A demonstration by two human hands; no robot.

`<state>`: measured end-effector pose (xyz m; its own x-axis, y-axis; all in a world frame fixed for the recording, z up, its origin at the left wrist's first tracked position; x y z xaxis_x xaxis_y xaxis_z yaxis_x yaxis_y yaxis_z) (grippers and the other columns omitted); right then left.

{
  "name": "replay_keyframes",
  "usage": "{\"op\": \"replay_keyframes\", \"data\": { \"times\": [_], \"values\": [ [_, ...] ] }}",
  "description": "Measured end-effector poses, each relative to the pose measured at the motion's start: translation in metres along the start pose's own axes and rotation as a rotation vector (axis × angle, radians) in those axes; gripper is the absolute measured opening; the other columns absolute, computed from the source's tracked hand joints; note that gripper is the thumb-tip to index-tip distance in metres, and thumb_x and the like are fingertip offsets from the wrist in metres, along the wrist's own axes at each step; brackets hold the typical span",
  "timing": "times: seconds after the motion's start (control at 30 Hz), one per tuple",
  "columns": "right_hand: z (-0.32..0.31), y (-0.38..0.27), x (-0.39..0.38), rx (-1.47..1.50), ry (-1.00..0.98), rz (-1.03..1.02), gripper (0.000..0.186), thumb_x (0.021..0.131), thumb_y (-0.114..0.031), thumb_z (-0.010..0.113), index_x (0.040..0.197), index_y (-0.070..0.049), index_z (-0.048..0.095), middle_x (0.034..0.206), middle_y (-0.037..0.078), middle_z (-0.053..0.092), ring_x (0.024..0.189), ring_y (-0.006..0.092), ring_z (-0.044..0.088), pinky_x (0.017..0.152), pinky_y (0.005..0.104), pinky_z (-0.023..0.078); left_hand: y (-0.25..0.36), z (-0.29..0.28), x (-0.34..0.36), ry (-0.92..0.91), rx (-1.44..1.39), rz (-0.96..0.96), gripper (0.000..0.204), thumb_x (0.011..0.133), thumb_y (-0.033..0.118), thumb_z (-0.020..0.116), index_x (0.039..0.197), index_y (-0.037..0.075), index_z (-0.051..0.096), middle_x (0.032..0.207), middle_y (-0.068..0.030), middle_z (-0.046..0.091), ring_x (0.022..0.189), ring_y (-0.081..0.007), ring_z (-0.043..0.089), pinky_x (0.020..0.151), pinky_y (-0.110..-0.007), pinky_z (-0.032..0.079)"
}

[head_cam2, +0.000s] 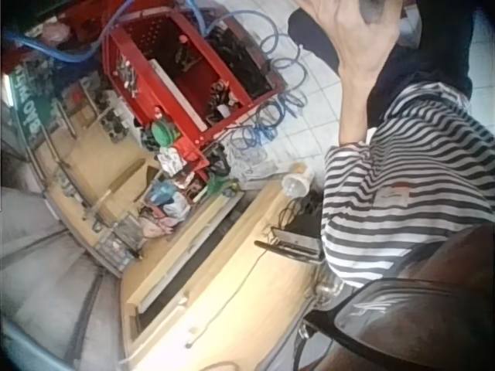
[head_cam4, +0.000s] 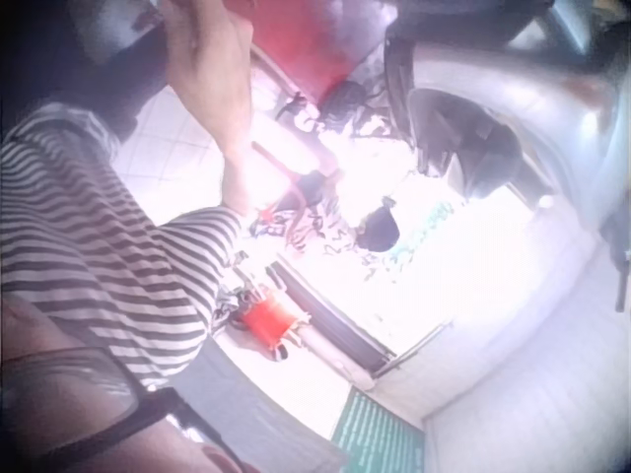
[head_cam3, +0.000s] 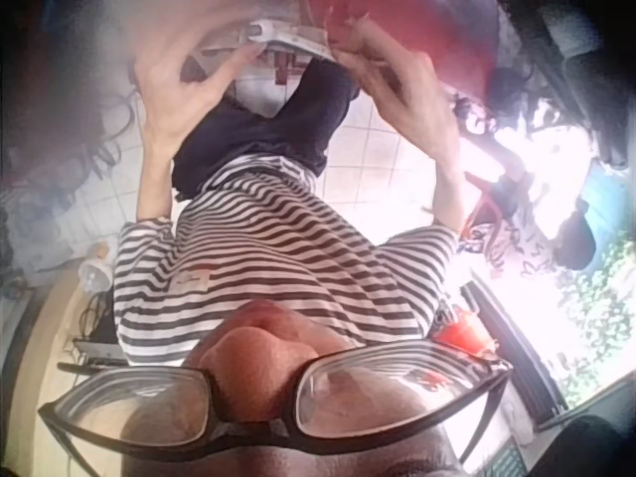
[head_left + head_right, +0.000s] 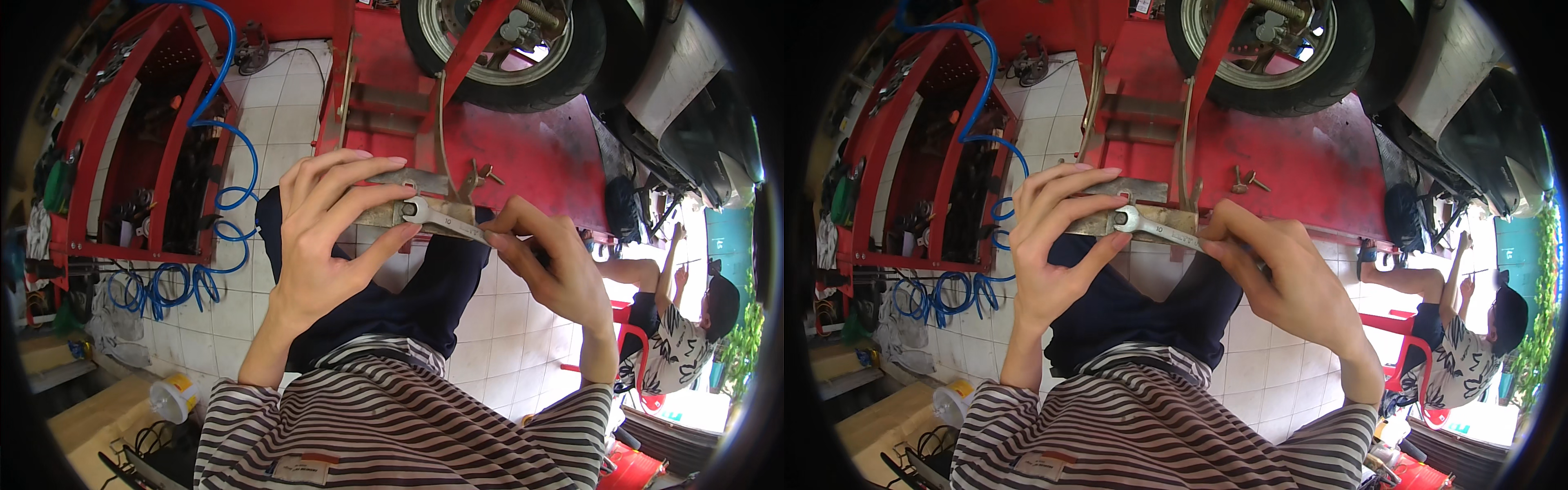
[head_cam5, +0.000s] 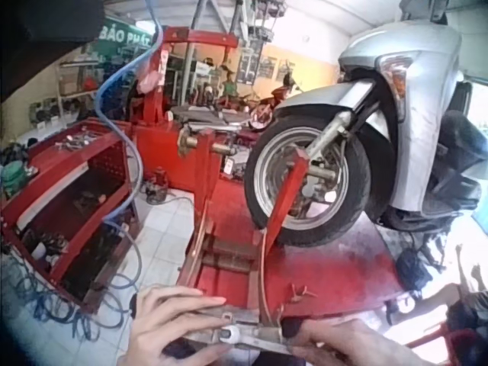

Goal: The person unscrews a bolt from a metal plate with a wrench, removes the plate and some pins, and then threads a red strap through the front wheel of a scooter.

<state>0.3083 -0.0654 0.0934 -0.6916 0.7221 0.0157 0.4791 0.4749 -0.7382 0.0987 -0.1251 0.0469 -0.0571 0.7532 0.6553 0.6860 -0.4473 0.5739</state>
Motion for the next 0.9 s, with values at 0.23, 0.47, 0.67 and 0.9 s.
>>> {"op": "replay_keyframes", "data": {
  "times": [0.23, 0.47, 0.67, 0.9],
  "values": [
    [0.009, -0.003, -0.010, 0.137, -0.055, 0.180, 0.011, 0.098, -0.002, 0.059, 0.096, 0.001, 0.049, 0.058, 0.010, 0.056, 0.048, 0.0166, 0.054, 0.049, 0.0300, 0.038, 0.003, -0.005, 0.004, -0.013, 0.085, -0.014, 0.052, 0.068, 0.022, 0.086, 0.115, 0.010, 0.069, 0.116, -0.0026, 0.070, 0.114, -0.0243, 0.058, 0.102, -0.041, 0.035],
    [0.030, -0.007, -0.024, 0.495, -0.064, 0.370, 0.029, 0.100, -0.001, 0.057, 0.100, -0.002, 0.028, 0.057, 0.007, 0.060, 0.048, 0.0133, 0.063, 0.041, 0.0241, 0.043, 0.031, 0.006, -0.044, 0.231, 0.054, 0.244, 0.053, 0.061, 0.027, 0.093, 0.108, 0.018, 0.070, 0.104, -0.0001, 0.063, 0.099, -0.0225, 0.055, 0.084, -0.037, 0.045],
    [0.050, 0.001, -0.029, 0.661, 0.011, 0.216, 0.028, 0.099, 0.001, 0.059, 0.097, -0.002, 0.031, 0.063, 0.006, 0.059, 0.055, 0.0081, 0.064, 0.046, 0.0216, 0.044, 0.046, 0.016, -0.067, 0.149, -0.025, 0.351, 0.037, 0.071, 0.022, 0.088, 0.105, 0.026, 0.073, 0.110, 0.0039, 0.063, 0.103, -0.0203, 0.057, 0.079, -0.035, 0.050],
    [0.080, -0.005, -0.028, 0.762, 0.021, 0.206, 0.034, 0.097, 0.002, 0.060, 0.096, -0.006, 0.028, 0.059, 0.004, 0.060, 0.052, 0.0093, 0.063, 0.045, 0.0210, 0.044, 0.040, 0.008, -0.093, 0.059, -0.212, 0.401, 0.031, 0.073, 0.016, 0.083, 0.103, 0.024, 0.078, 0.114, 0.0022, 0.068, 0.102, -0.0199, 0.062, 0.086, -0.036, 0.053]
  ]
}}
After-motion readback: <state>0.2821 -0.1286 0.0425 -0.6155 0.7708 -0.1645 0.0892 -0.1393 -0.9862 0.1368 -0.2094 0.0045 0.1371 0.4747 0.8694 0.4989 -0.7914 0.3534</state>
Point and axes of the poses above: each hand's wrist, its own x-axis towards the middle knuckle, its own z-axis out of the palm, y = z × x, the point moved 5 cm from there along x, towards the middle knuckle
